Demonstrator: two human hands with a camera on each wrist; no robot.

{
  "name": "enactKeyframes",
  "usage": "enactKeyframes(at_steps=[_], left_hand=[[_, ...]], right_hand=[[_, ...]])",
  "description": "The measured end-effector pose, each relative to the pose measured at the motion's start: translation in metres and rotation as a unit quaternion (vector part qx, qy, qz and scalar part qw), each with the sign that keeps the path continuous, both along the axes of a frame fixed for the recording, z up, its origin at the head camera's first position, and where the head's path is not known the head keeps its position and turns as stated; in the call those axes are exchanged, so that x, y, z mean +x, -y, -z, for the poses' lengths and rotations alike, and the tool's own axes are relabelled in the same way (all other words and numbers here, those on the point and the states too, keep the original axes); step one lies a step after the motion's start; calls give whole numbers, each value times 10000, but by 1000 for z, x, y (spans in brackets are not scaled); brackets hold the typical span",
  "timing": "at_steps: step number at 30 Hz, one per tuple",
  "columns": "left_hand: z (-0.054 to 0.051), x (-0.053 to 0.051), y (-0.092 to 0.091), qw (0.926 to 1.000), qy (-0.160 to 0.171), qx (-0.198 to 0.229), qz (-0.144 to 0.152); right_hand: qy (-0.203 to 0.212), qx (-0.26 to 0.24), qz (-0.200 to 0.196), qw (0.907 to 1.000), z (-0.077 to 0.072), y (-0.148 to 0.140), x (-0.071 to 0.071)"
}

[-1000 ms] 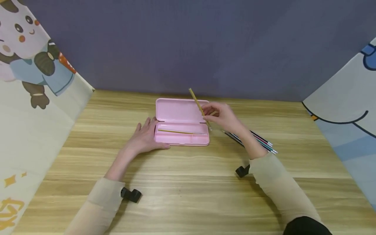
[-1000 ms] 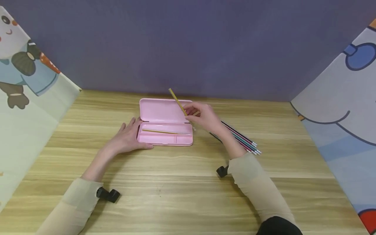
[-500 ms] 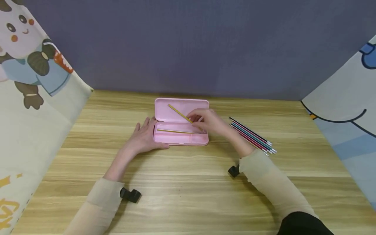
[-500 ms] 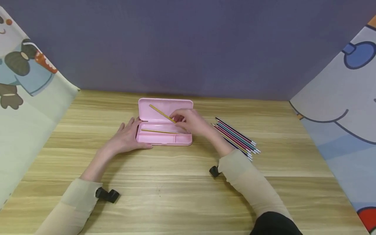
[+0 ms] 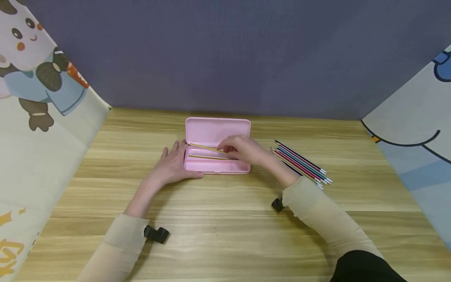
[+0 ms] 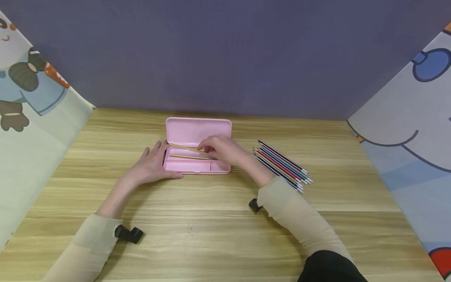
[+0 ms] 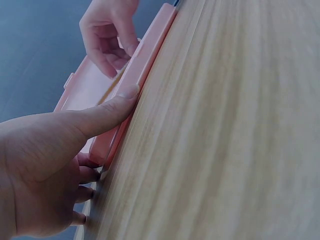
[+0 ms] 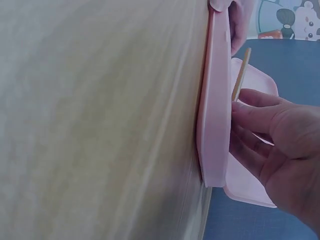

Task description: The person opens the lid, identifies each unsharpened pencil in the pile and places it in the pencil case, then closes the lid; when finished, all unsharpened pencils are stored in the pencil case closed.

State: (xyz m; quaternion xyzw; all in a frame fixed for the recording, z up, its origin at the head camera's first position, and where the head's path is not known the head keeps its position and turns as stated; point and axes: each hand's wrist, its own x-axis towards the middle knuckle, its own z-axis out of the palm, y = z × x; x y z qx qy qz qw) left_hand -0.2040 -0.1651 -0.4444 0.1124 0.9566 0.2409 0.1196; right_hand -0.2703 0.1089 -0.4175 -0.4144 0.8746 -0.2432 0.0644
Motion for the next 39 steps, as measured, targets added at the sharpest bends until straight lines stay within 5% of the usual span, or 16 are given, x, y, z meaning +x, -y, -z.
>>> enactKeyframes(at_steps=[8,26,39], left_hand=[[-1,0,0,10000,-17,69,18],[1,0,1,9999,-47,104,30],[0,1,1,9999,-25,109,33]], right_hand=[[-268,448,-132,9985,6,3,2],[77,116,-165,9998,5,-10,3],[541,-1176,981,9867,-11,-68,13]])
